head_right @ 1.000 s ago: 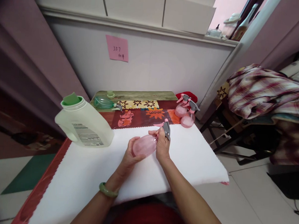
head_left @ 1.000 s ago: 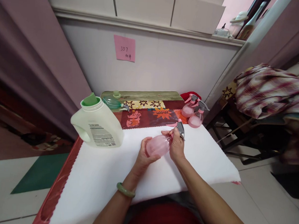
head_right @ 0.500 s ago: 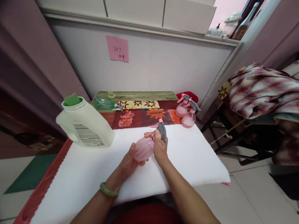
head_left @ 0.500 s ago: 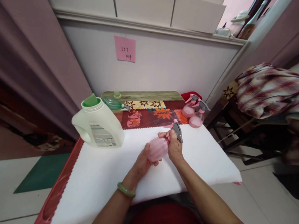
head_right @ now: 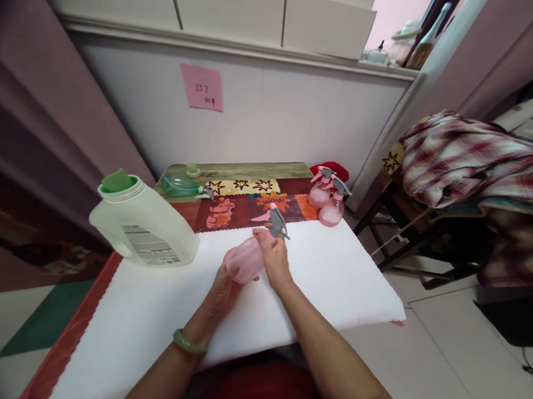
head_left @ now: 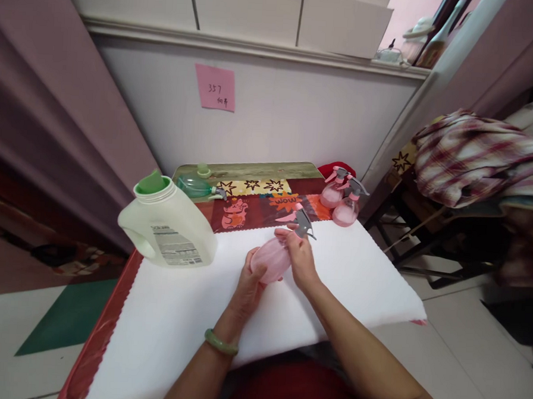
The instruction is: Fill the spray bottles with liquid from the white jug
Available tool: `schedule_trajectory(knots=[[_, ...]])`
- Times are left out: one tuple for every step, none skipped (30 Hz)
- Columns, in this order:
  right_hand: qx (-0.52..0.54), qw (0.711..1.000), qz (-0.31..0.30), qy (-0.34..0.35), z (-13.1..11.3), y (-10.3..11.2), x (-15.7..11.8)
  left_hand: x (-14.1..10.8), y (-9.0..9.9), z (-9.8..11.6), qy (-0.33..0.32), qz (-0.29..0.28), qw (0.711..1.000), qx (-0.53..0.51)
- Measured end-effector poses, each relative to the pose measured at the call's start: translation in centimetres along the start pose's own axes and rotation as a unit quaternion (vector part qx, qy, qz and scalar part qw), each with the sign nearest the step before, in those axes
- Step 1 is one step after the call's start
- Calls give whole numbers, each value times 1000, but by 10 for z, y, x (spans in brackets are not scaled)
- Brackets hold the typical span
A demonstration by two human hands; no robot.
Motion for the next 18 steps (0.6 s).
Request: schedule_trajectory(knots=[[-13, 1000, -16, -4, 3, -2, -3, 0, 0, 1, -2, 1, 1000, -7], [-29, 999, -27, -11, 8, -3, -6, 0, 0, 2, -3, 4, 1000, -14], [-51, 998, -35, -21, 12, -2, -10, 0, 1, 3, -4, 9, 1000, -19], [-82, 995, -40, -30, 17, 0, -13, 0, 2, 3, -5, 15, 1000, -19], [-115, 992, -40, -36, 20, 3, -17, 0, 3, 3, -5, 20, 1000, -15], [-146, 988, -35, -37, 22, 7, -20, 0, 4, 3, -4, 25, 1000, -9], [-170, 984, -29, -36, 23, 11, -23, 0, 5, 2, -3, 26, 1000, -1], [-186, 982, -22, -36, 23, 14, -25, 1, 6, 1, -1, 24, 1000, 7], [-194, 980, -17, -36, 22, 18, -27, 1, 6, 0, 1, 21, 1000, 15], [-194, 980, -14, -37, 22, 20, -28, 1, 6, -2, 4, 19, 1000, 21], [-186, 982, -17, -37, 22, 22, -29, 1, 7, -4, 6, 18, 999, 30], [-171, 984, -21, -36, 22, 24, -30, 2, 6, -6, 8, 11, 999, 43], [-151, 988, -26, -36, 23, 27, -30, 3, 4, -9, 9, -1, 998, 55], [-128, 991, -30, -36, 24, 30, -30, 3, 1, -11, 9, -16, 998, 66], [-107, 993, -32, -37, 26, 36, -29, 4, -2, -13, 6, -31, 997, 77], [-94, 994, -30, -41, 28, 44, -26, 4, -5, -14, 1, -43, 995, 92], [-90, 995, -19, -46, 30, 55, -23, 5, -6, -15, -6, -48, 993, 112], [-93, 995, -2, -46, 30, 69, -19, 5, -6, -15, -14, -43, 990, 135]])
Point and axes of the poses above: each hand's wrist, its own x-axis towards the middle knuckle, its own y-axis out of the back of the hand, z = x × y, the point moved 9 cm from there along x, towards the middle knuckle, and after that the axes turned 3 degrees about -z, right-handed, at the moved point
